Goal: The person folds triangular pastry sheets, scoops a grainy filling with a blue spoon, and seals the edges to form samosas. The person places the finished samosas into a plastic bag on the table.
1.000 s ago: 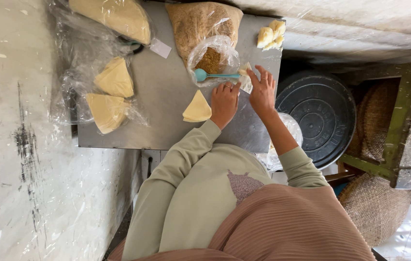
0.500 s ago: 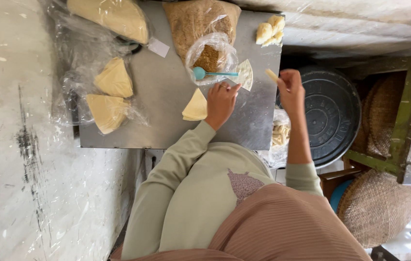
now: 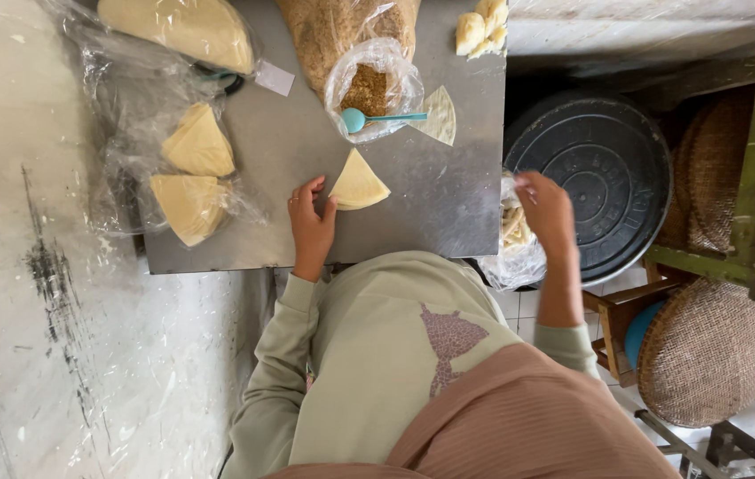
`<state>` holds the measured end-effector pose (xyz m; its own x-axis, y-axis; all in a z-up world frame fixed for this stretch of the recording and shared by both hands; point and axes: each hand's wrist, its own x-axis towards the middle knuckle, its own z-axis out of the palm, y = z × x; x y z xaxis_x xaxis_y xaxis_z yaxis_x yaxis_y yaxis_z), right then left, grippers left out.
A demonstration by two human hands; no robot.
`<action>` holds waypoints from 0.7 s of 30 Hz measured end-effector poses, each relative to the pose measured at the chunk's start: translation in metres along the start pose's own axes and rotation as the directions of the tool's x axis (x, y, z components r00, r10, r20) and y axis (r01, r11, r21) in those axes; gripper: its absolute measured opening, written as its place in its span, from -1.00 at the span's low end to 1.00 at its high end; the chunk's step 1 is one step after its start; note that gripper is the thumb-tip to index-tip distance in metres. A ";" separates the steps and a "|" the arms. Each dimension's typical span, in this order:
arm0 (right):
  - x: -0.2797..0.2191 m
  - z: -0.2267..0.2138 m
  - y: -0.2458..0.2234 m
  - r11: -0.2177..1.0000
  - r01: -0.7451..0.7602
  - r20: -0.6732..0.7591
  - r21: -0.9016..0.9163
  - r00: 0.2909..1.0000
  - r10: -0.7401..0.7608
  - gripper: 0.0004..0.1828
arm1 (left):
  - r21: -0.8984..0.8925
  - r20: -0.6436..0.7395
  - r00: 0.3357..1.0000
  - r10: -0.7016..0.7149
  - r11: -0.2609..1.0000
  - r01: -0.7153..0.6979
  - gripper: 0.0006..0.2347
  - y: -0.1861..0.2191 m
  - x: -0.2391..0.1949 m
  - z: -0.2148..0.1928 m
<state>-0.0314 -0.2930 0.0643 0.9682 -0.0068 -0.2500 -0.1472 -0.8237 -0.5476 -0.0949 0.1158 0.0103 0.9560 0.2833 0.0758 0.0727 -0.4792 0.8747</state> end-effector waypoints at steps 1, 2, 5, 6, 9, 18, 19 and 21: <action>0.006 0.015 -0.020 0.983 0.119 -0.080 0.138 0.991 -0.108 -0.81 | -0.019 0.017 1.000 0.004 1.000 -0.004 -0.63 -0.003 -0.003 0.001; 0.013 0.033 -0.043 0.943 0.252 -0.116 0.216 0.966 -0.232 -0.80 | -0.038 0.034 0.999 0.008 0.999 -0.007 -0.60 -0.006 -0.005 0.001; 0.017 0.087 -0.115 0.788 0.497 0.015 0.364 0.842 -0.539 -0.86 | 0.011 0.061 0.998 0.011 1.000 -0.012 -0.56 -0.010 -0.008 0.004; 0.015 0.103 -0.136 0.758 0.541 0.056 0.365 0.800 -0.598 -0.86 | 0.016 0.047 0.999 0.004 1.000 -0.005 -0.57 -0.010 -0.008 0.005; 0.013 0.132 -0.176 0.658 0.681 0.044 0.322 0.684 -0.729 -0.82 | 0.020 0.009 1.000 -0.025 0.999 0.025 -0.58 -0.011 -0.008 0.008; 0.033 0.184 -0.146 0.790 0.367 0.159 0.491 0.854 -0.495 -0.91 | 0.005 -0.079 0.993 -0.092 0.996 0.093 -0.60 -0.012 -0.008 0.019; 0.036 0.191 -0.138 0.785 0.335 0.157 0.521 0.867 -0.474 -0.91 | 0.002 -0.079 0.992 -0.102 0.995 0.103 -0.61 -0.012 -0.008 0.019; 0.048 0.199 -0.122 0.674 0.090 0.178 0.734 0.932 -0.317 -0.93 | 0.025 -0.083 0.994 -0.072 0.997 0.075 -0.64 -0.013 -0.008 0.019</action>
<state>-0.0072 -0.0795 -0.0397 0.9127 0.3559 -0.2010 -0.1608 -0.1395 -0.9771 -0.0978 0.1042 -0.0101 0.9215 0.3850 0.0517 0.1509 -0.4774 0.8656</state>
